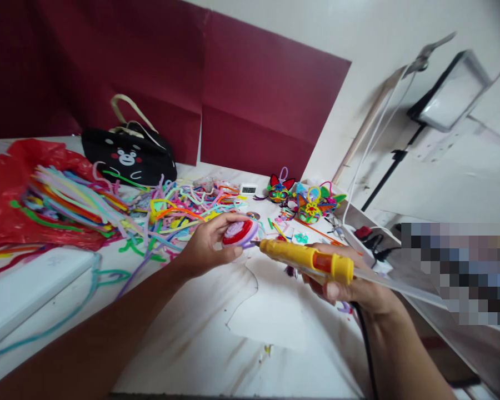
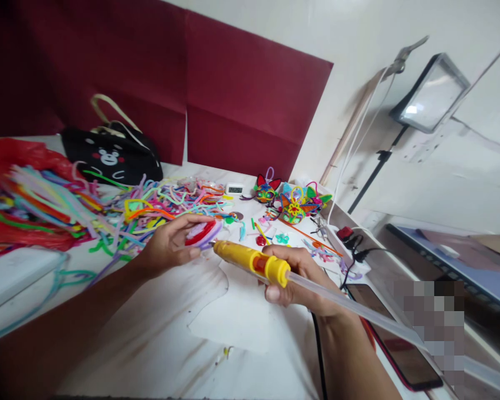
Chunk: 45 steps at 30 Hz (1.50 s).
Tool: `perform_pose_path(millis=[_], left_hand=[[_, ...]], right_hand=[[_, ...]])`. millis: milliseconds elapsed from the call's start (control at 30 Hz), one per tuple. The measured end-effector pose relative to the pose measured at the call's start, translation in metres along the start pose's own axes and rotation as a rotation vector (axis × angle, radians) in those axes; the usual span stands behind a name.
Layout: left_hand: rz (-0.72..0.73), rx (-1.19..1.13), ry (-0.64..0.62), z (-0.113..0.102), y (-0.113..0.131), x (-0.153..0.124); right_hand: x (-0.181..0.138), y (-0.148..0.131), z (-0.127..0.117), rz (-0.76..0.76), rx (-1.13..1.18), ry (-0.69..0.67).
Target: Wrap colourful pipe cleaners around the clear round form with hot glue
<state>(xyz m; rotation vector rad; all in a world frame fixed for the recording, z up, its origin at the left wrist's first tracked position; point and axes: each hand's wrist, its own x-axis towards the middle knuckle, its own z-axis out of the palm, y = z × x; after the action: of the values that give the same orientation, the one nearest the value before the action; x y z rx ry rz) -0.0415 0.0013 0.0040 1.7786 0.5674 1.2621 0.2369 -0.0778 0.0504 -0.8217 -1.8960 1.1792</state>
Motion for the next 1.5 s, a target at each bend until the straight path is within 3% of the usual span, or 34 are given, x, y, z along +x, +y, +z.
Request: perform_pose_path(millis=[733,1167,1500], left_hand=[[-0.006,0.006,-0.005,-0.0001,0.0017,-0.0006],[0.0,0.002,-0.031,0.0,0.0013,-0.0006],[-0.008,-0.019,-0.078,-0.0029,-0.0018,-0.0014]], right_hand=[[-0.001,-0.0058,0.0029,0.001,0.027,0.074],[-0.0001,-0.0047,0.002,0.017,0.0,0.025],[-0.0002,-0.0025,0.0032,0.084,0.13,0.012]])
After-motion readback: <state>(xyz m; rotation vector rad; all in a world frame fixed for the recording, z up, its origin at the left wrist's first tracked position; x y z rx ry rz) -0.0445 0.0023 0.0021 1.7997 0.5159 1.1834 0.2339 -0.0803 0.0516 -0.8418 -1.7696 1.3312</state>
